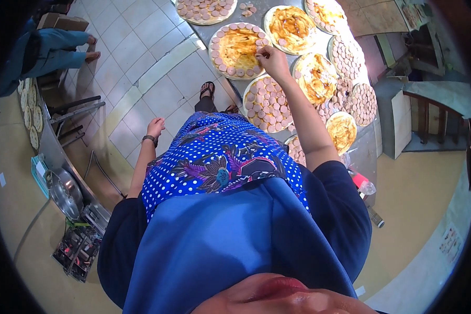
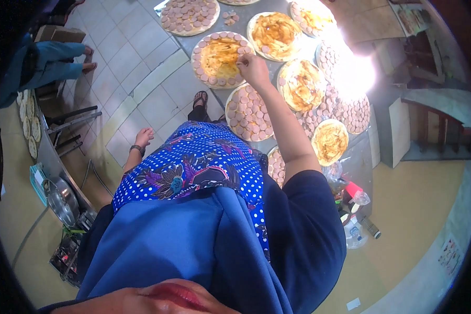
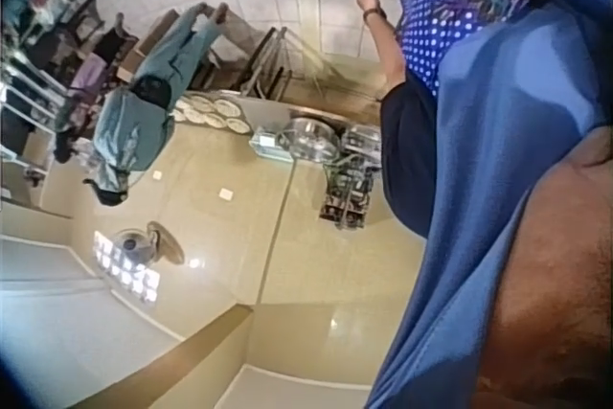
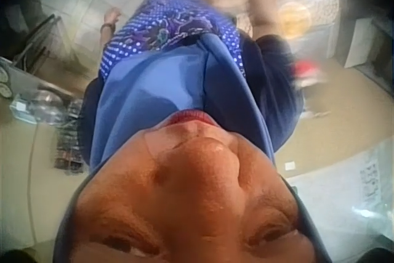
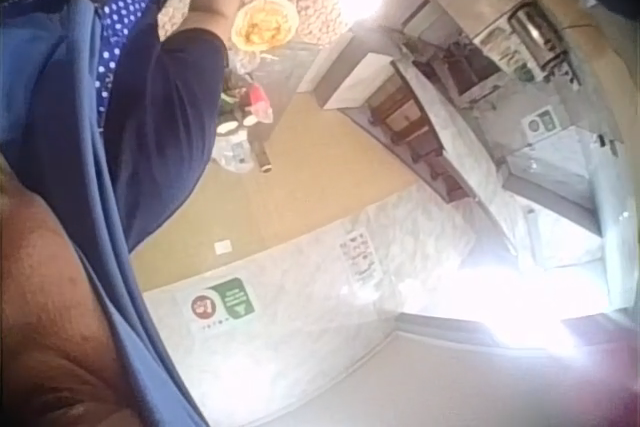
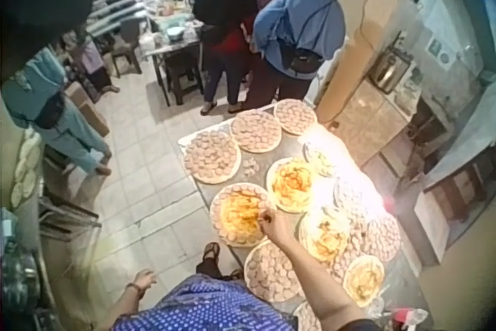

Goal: The recorder and others are assembling mini pizzas or snacks by placing sliced sausage and other toppings on dough bases.

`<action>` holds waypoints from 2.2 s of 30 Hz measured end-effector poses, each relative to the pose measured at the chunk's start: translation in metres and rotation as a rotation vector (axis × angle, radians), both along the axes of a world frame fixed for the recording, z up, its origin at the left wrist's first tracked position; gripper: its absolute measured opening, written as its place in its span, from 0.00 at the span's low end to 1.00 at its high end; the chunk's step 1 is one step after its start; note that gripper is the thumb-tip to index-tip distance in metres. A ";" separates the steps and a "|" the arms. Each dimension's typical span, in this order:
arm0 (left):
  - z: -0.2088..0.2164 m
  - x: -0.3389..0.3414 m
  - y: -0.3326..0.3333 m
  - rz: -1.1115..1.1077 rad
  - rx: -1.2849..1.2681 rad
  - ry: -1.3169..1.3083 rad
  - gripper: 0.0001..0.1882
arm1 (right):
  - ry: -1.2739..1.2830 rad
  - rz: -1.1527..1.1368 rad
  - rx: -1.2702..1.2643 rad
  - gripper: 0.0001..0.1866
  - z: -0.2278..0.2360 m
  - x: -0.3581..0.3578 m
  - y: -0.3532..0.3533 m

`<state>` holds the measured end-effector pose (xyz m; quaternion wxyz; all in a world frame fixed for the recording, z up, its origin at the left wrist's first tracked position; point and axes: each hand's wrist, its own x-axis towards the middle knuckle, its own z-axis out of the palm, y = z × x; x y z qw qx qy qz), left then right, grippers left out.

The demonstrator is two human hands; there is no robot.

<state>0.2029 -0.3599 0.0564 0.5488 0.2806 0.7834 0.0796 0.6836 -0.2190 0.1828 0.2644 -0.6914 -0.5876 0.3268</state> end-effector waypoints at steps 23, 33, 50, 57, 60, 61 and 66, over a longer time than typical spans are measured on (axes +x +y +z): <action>-0.023 -0.012 -0.009 0.006 -0.046 -0.014 0.21 | -0.133 -0.319 0.335 0.07 -0.011 0.054 -0.031; -0.011 -0.032 -0.013 -0.057 -0.123 0.042 0.22 | -0.700 -0.841 -0.122 0.13 -0.042 0.290 -0.112; -0.009 -0.018 -0.008 0.000 -0.016 -0.002 0.21 | -0.256 -0.827 0.036 0.10 -0.024 0.264 -0.110; -0.005 -0.016 -0.009 0.023 -0.063 0.008 0.20 | 0.083 -0.057 0.089 0.12 0.015 0.073 -0.057; -0.007 -0.016 -0.013 0.049 -0.050 0.005 0.20 | -0.249 0.235 0.139 0.14 0.025 0.017 -0.041; -0.007 -0.015 -0.015 0.057 -0.051 0.004 0.20 | -0.362 0.315 0.109 0.16 0.039 0.005 -0.038; -0.009 -0.017 -0.028 0.124 0.007 -0.028 0.20 | -0.637 0.434 0.131 0.13 0.026 0.007 -0.024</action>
